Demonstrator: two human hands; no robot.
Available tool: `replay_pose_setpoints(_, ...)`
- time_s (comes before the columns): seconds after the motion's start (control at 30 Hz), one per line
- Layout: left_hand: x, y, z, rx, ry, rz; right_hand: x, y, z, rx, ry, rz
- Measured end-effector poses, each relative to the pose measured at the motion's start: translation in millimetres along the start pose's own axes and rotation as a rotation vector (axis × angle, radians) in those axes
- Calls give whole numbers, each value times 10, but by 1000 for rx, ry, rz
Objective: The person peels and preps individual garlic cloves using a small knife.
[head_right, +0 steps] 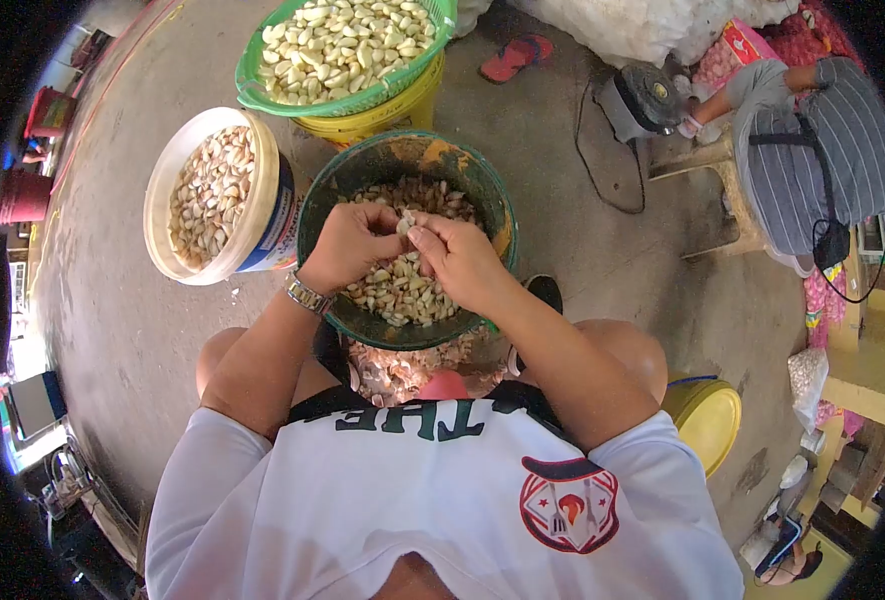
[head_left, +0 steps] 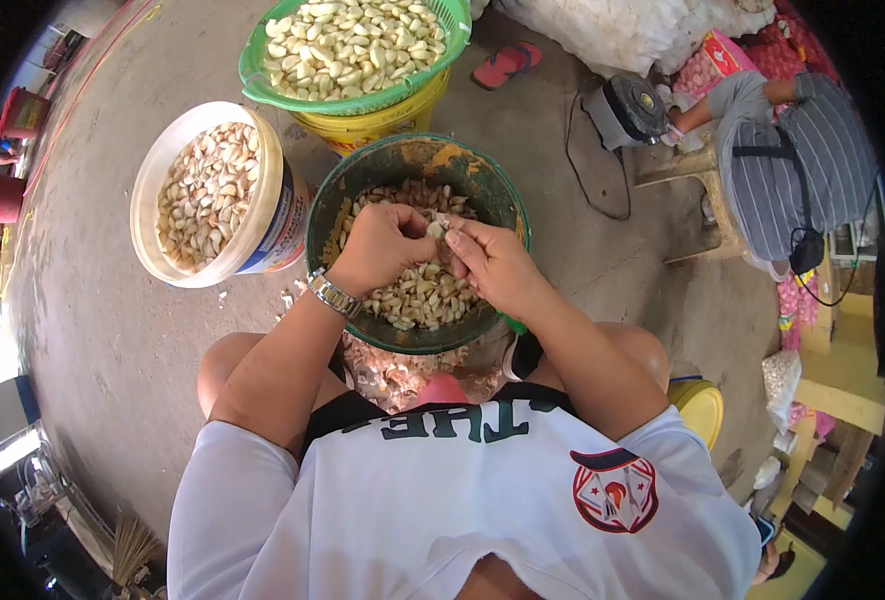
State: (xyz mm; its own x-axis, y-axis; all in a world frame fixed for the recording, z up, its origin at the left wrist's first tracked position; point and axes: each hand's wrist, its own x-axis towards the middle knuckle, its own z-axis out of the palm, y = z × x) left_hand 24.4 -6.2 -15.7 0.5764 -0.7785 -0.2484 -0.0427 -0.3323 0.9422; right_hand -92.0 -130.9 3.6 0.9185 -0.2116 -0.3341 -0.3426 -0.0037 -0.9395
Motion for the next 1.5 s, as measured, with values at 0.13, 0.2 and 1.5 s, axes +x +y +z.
replay_pose_setpoints(0.13,-51,105,34,20,34,51,5,-48,-14,155,29,49)
replay_pose_setpoints(0.2,-68,131,42,-121,3,31,-17,-116,-49,426,21,221)
replay_pose_setpoints(1.5,-1608,307,596,-845,258,168,-1469,-276,808,393,122,-58)
